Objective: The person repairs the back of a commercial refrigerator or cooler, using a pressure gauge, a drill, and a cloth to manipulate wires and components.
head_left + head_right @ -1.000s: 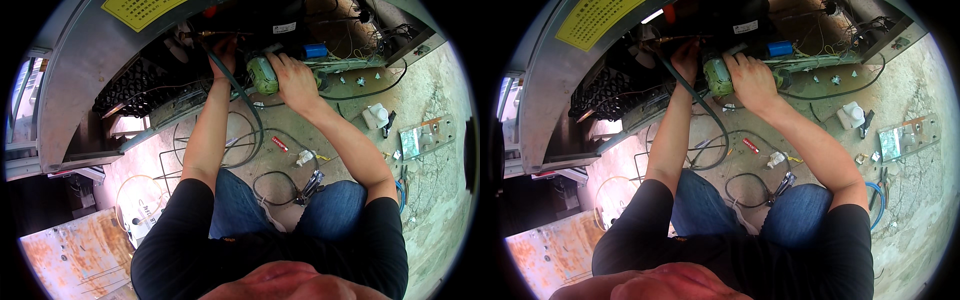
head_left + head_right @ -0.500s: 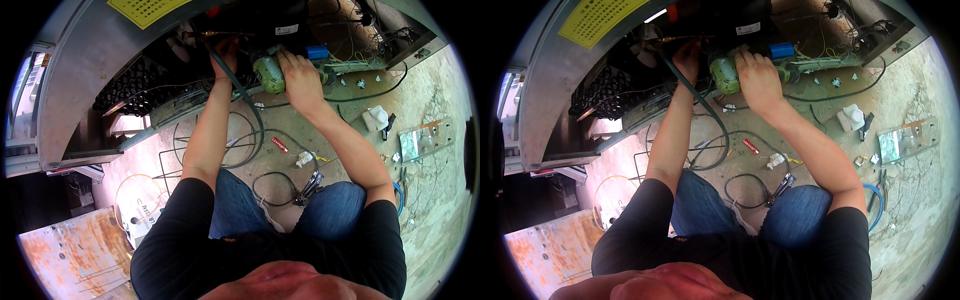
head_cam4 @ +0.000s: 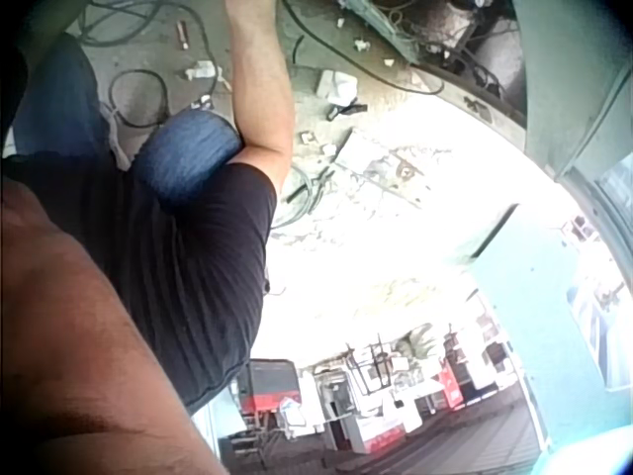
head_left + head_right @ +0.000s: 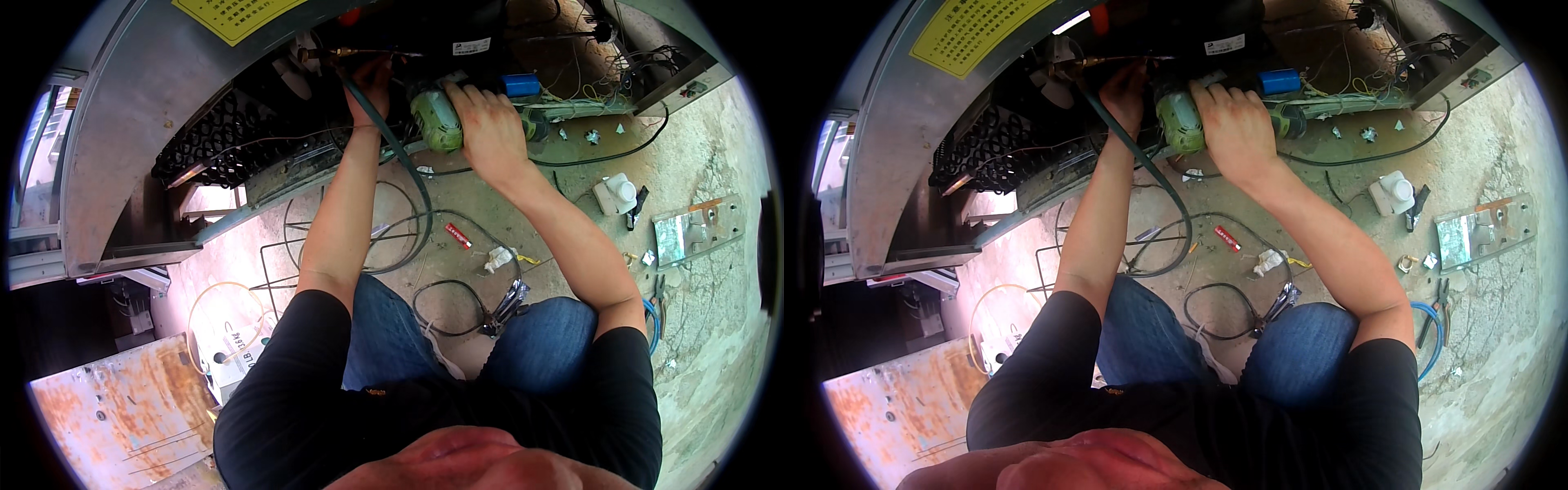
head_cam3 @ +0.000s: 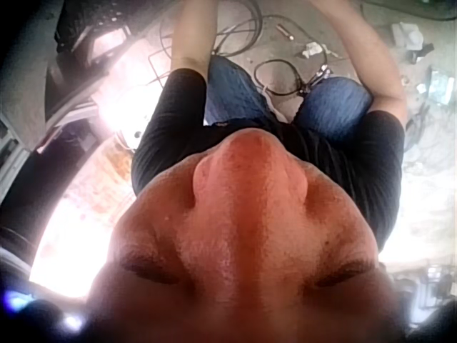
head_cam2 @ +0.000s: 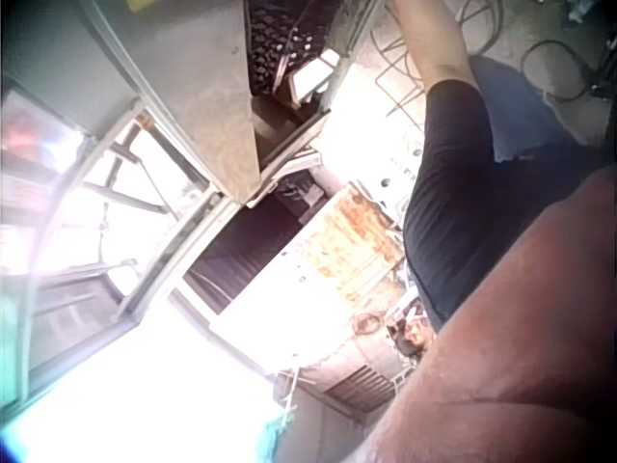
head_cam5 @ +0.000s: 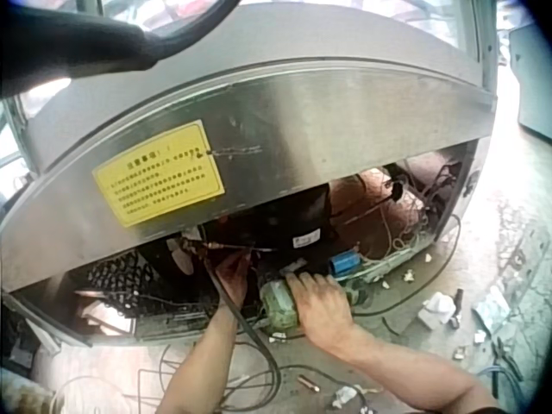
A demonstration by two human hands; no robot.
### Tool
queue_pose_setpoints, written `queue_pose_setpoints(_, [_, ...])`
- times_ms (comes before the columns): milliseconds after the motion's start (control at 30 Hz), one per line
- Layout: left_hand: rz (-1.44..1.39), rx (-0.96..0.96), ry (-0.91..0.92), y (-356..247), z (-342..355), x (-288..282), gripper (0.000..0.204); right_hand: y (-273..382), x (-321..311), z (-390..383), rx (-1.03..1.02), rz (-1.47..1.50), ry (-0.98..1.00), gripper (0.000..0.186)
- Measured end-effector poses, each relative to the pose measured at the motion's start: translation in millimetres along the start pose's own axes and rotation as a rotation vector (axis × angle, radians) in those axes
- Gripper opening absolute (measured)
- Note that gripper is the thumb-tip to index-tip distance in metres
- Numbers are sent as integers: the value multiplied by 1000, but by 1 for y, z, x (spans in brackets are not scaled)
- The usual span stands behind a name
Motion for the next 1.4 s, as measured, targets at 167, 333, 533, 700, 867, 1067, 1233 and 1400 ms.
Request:
queue_pose_setpoints(167, [-20, 38, -17, 4, 3, -2, 24, 0, 8, 2, 22, 49, 4, 62])
queue_pose_setpoints(333, [33, 211, -42, -3, 4, -3, 26, -2, 18, 14, 47, 107, 20, 70])
queue_pose_setpoints(533, [-6, 108, -26, 3, 2, 2, 25, -2, -8, -10, 87, 139, 145, 71])
queue_pose_setpoints(700, [33, 98, -13, 12, 5, 3, 22, -7, -28, -29, 98, 202, 139, 71])
queue_pose_setpoints(867, [49, 97, -40, 11, 5, 3, 22, -12, -58, -33, 156, 297, 189, 64])
queue_pose_setpoints(1067, [361, 472, -143, -22, 13, 7, 21, -32, -105, -45, 245, 464, 192, 60])
queue_pose_setpoints(1233, [433, 569, -179, -30, 13, 9, 19, -54, -136, -76, 336, 426, 297, 60])
queue_pose_setpoints(1400, [491, 556, -182, -43, 7, 14, 22, -78, -159, -133, 464, 406, 363, 58])
Point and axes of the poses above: each hand's wrist, its own z-axis towards the middle knuckle, its own x-axis out of the palm, y = z × x, the point moved 8 cm from there along z, towards the middle knuckle, and after that the axes turned 12 degrees about -y, right-handed, at the moved point
